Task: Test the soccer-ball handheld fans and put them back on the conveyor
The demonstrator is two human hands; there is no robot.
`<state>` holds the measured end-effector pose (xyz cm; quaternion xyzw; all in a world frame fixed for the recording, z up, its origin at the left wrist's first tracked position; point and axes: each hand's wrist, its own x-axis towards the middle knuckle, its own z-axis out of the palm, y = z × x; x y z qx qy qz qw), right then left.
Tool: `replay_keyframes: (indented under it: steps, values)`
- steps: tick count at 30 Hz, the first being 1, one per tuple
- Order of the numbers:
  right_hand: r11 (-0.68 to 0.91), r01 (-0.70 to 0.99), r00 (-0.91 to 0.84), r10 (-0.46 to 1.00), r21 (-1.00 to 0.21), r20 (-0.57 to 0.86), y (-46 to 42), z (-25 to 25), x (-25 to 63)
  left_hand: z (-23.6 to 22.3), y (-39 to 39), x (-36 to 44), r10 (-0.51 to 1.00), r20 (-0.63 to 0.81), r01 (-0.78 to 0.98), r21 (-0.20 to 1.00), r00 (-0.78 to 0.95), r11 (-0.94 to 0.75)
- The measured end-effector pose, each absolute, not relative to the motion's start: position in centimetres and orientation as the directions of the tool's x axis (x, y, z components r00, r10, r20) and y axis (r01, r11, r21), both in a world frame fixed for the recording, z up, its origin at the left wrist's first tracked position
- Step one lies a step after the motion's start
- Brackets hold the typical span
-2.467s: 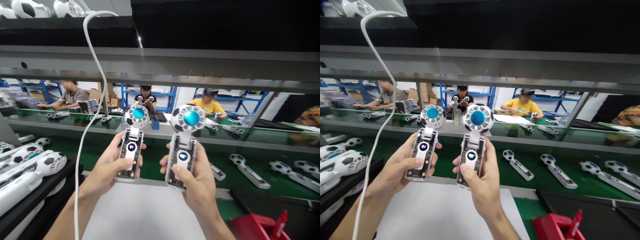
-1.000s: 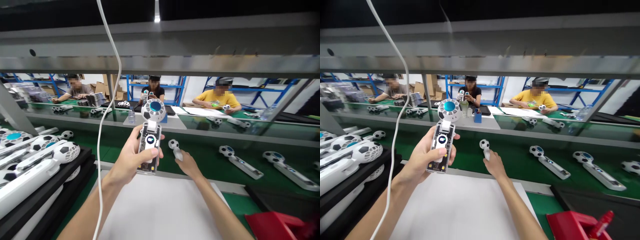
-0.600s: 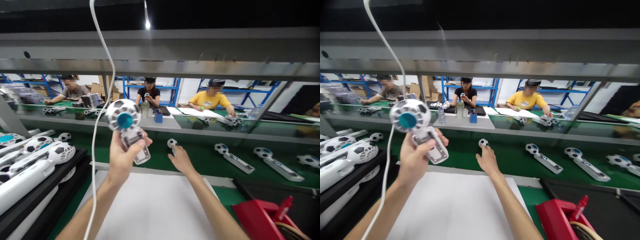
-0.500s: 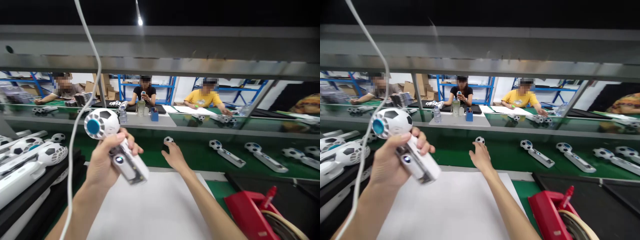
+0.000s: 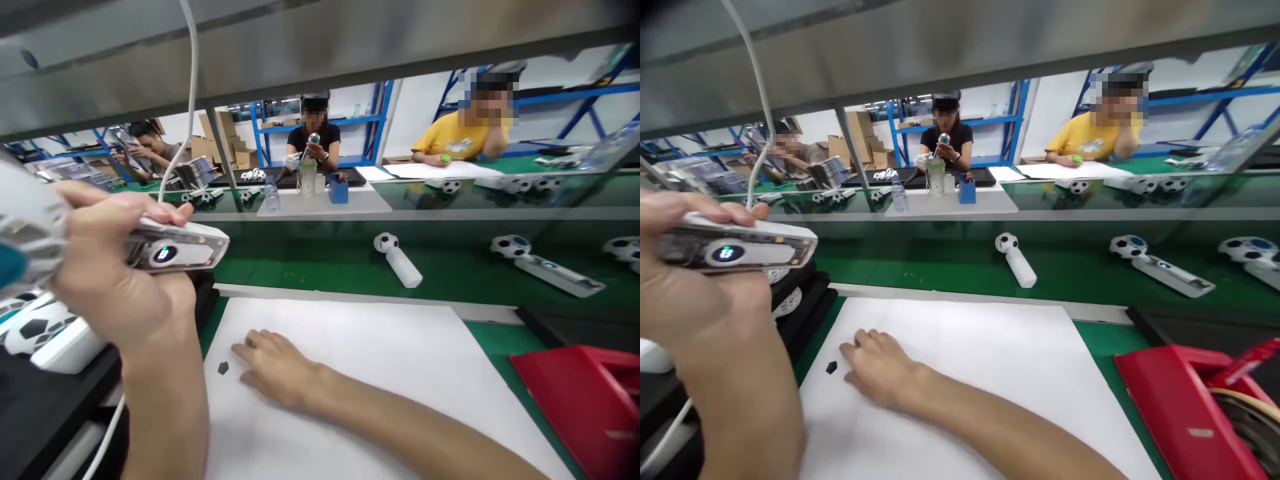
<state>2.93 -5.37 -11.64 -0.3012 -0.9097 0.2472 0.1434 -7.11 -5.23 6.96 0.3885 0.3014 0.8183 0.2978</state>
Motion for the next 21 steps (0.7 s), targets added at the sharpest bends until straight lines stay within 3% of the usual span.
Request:
replay_keyframes:
  steps: [3,7,12,16,21]
  values:
    - [0.734,0.459,-0.812,0.575,-0.500,0.099,-3.6,-12.4,0.2,6.9,-4.2,-6.9,0.640,0.560,-0.224,0.635,-0.526,-0.739]
    - [0.789,0.398,-0.856,0.504,-0.468,0.120,-3.0,-13.6,-1.9,6.3,-2.9,-6.8,0.774,0.486,-0.294,0.732,-0.405,-0.614]
    - [0.778,0.356,-0.799,0.541,-0.518,0.263,-2.8,-13.8,-1.0,5.2,-1.7,-6.6,0.773,0.512,-0.141,0.793,-0.374,-0.593]
    - [0.628,0.377,-0.515,0.753,-0.680,0.410,-0.7,-10.8,4.7,4.5,-0.8,-6.1,0.936,0.312,-0.162,0.927,-0.162,-0.337]
    - [0.490,0.300,-0.063,0.867,-0.819,0.495,-0.2,-4.2,13.9,2.4,0.0,-3.0,0.982,0.070,-0.367,0.930,0.173,-0.002]
